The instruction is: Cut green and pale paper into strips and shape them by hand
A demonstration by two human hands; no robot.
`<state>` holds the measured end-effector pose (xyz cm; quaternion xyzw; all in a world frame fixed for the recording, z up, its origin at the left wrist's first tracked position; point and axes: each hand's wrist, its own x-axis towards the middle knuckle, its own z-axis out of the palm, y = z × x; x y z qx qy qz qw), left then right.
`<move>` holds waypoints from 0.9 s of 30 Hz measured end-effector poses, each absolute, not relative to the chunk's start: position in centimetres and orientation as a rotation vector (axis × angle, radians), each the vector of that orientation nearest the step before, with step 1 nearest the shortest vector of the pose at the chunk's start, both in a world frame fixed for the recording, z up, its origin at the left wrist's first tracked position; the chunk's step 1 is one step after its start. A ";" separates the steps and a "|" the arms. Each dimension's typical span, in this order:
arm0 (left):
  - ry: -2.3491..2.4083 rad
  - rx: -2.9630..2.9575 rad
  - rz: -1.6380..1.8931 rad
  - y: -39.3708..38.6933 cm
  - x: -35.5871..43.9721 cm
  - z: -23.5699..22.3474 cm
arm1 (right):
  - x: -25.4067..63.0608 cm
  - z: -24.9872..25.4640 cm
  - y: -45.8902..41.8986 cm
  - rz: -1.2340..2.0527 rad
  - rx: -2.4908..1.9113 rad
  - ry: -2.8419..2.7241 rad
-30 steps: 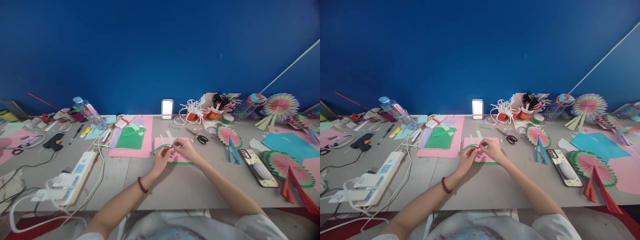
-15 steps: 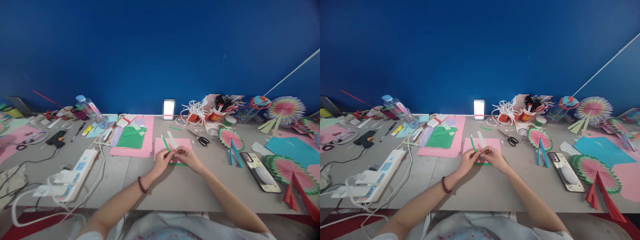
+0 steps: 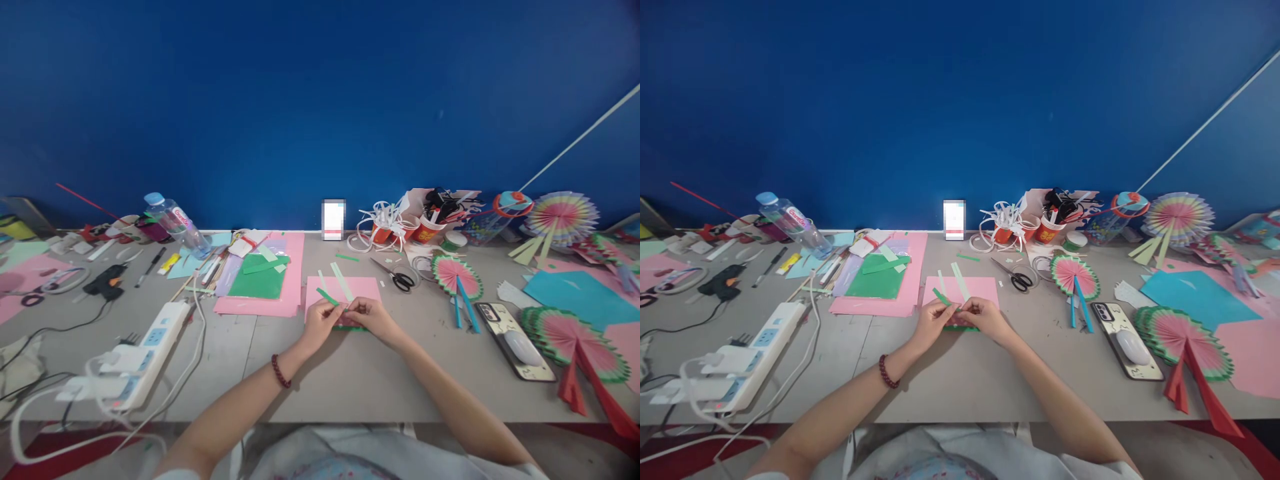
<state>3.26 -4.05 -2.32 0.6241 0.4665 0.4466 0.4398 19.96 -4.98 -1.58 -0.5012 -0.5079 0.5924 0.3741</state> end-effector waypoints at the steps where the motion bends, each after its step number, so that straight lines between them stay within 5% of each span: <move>1: 1.170 1.530 1.118 -4.0 3.2 -2.3 | 20.1 -1.6 -5.0 1.548 -1.278 -1.281; 15: 1.148 1.077 1.251 -2.4 2.6 -1.8 | 20.6 -1.2 -4.9 1.545 -1.338 -1.340; 27: 1.356 1.508 1.280 1.1 -0.4 -0.4 | 23.1 -2.1 -3.1 1.156 -1.568 -1.206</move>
